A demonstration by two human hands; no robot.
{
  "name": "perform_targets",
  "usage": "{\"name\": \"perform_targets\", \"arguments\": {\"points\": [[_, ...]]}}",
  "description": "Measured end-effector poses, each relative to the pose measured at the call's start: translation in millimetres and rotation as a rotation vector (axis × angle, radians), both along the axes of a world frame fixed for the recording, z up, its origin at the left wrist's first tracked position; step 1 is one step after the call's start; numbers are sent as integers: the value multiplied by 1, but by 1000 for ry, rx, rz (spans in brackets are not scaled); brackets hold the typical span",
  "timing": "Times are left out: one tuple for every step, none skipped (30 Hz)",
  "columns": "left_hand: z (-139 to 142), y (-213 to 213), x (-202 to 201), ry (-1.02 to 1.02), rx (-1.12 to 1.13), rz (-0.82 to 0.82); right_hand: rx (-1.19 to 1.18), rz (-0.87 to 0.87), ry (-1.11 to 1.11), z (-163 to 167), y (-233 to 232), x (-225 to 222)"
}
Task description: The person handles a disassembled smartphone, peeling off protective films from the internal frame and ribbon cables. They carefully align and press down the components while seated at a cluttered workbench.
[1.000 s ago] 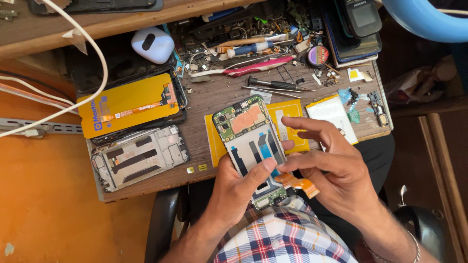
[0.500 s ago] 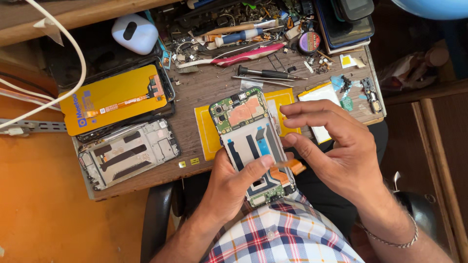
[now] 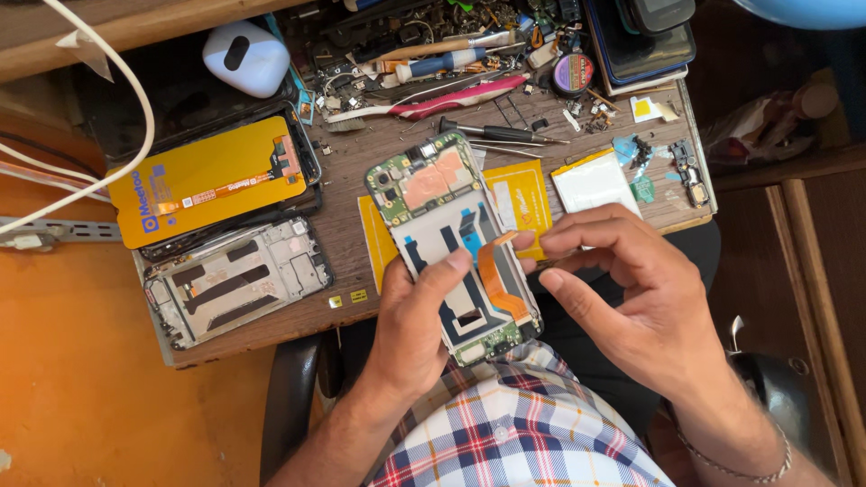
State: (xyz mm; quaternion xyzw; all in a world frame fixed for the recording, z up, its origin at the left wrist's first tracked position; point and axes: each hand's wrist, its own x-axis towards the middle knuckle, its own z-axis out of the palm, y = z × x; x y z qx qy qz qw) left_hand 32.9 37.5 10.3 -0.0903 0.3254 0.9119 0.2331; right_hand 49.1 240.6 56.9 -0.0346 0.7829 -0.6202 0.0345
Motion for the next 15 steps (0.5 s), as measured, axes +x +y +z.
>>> {"name": "perform_targets", "arguments": {"points": [[5,0,-3,1,34,-11,8,-18,-82,-4,3,2],[10,0,-5,22,16,-11,16,-36,-162,-7,5,5],[14,0,-8,43,-2,-10,-129,11,-213,-12,6,6],[18,-1,-10,63,-21,-10,-275,59,-265,-17,7,7],[20,0,-12,71,-21,-9,-421,106,-319,-21,9,8],[20,0,-14,79,-23,-7,-448,115,-391,-24,10,9],[19,-2,-15,87,-26,-5,-476,125,-462,-27,10,9],[16,-3,-14,113,-54,1,-503,135,-532,-30,10,9],[12,-4,-13,138,-81,5,-502,126,-544,-33,8,9],[6,-3,-11,163,-106,8,-501,115,-557,-35,6,10],[0,-4,-9,141,-121,27,-499,103,-567,-37,4,10],[-5,-5,-6,123,-138,41,-514,91,-575,-40,0,10],[-12,-2,-5,110,-147,43,-524,67,-576,-41,-3,10],[-18,-2,-6,58,-225,132,-519,27,-573,-40,-2,10],[-24,-1,-6,8,-285,204,-478,43,-567,-40,-1,11]]}}
